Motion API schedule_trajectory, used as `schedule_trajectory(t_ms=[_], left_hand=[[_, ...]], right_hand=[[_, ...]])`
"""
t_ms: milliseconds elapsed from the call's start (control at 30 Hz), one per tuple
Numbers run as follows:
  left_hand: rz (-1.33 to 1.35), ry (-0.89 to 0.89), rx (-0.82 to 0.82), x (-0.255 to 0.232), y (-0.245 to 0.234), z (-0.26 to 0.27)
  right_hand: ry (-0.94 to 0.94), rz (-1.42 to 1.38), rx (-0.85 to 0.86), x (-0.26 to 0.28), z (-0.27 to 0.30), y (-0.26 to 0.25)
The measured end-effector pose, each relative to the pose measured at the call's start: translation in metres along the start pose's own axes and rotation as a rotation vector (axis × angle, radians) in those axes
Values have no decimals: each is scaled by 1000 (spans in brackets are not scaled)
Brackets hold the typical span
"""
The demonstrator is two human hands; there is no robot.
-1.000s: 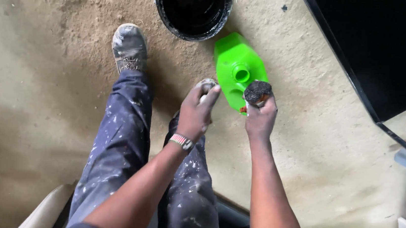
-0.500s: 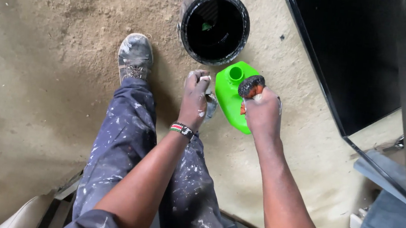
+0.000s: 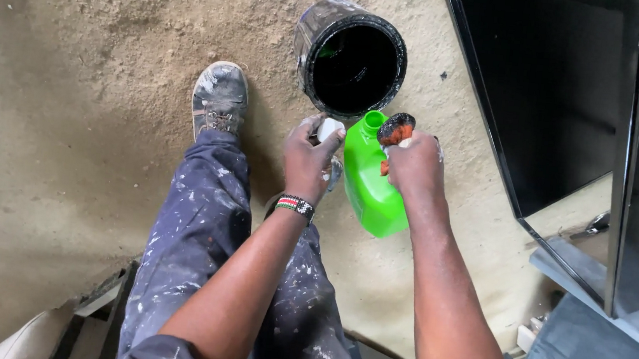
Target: Applying black paint or stain to furniture panels and metal frames using a brush and a bucket of paint.
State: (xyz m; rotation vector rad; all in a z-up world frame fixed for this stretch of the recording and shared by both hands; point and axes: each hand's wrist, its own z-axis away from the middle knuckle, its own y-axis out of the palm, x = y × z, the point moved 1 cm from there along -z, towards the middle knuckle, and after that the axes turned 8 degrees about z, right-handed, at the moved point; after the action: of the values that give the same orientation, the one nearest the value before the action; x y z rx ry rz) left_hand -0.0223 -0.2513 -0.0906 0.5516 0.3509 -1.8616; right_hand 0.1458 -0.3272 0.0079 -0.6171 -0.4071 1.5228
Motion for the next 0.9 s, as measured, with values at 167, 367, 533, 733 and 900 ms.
schedule_trajectory(t_ms=[167,367,533,733,900], left_hand=[[-269,-66,17,1,2,-1],[-185,-17,35,4,-2,4],[-181,19,49,4,-3,7],[-182,35,66,15,0,7],[-269,92,138,-5,11,19]], right_hand=[[21,73,39,8,-11,0],[42,97,80,16,-12,-5],[43,89,104,21,-11,-2],[40,68,130,16,-14,1],[57,-6,140,10,16,1]])
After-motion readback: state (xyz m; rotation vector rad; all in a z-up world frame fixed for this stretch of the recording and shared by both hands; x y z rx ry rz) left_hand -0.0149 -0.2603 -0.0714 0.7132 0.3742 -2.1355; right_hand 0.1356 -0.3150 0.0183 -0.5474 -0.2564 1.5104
